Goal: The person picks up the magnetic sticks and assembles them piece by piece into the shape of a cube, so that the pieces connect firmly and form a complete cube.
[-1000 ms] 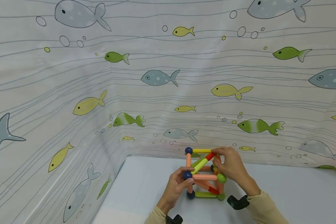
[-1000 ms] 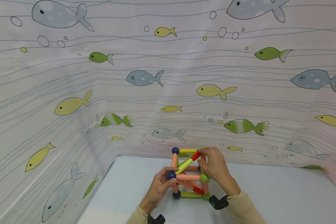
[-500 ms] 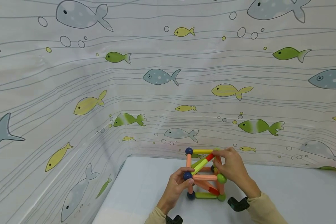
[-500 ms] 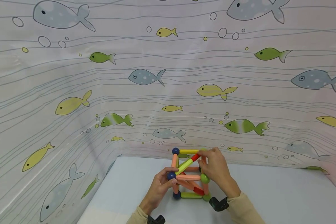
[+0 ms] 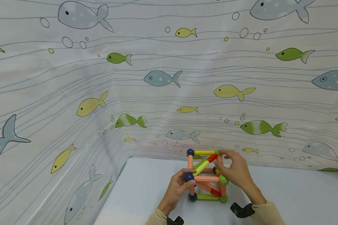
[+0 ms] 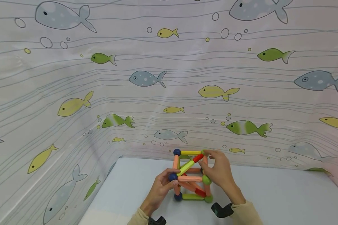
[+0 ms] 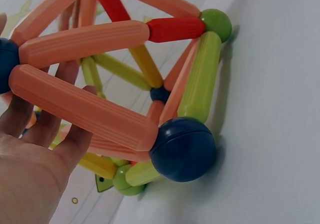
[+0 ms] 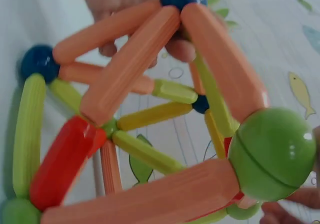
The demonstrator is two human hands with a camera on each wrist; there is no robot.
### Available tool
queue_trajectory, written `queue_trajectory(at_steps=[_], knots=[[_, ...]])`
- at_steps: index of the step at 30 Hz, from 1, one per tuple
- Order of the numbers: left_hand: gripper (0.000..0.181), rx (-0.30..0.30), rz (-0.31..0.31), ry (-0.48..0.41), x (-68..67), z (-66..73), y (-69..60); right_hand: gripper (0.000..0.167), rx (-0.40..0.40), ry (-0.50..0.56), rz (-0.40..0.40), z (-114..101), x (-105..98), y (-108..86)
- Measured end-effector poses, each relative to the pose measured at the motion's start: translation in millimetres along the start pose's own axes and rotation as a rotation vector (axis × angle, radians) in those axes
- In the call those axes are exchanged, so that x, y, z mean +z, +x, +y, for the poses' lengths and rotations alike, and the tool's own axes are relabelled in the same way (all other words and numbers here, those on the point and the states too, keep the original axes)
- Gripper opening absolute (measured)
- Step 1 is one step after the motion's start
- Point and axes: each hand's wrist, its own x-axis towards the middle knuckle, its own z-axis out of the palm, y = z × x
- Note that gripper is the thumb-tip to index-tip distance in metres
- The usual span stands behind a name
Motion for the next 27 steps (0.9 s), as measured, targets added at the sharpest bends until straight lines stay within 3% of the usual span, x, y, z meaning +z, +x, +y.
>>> queue_trajectory(at_steps=[2,5,8,14,27], knots=[[0.040,0.003,-0.005,0.009,0.6,-0.2,0.0,0.058,0.120,0.033,-0.031,0,-3,-5.3],[0.040,0.013,-0.005,0.025,2.0,-0.2,0.1,0.075,0.294,0.091,-0.140,0,-6,-10.6],[0.040,0.025,0.001,0.038,4.0,-0.2,0.2,0.078,0.389,0.150,-0.243,0,-8,-12.7],[0.050,0.049,0.032,0.075,10.0,-0.2,0.8,0.067,0.456,0.202,-0.274,0,-10,-15.9],[0.055,0.038,0.051,0.057,26.6,0.2,0.7,0.071,0.505,0.170,-0.261,-3,-22,-25.1]])
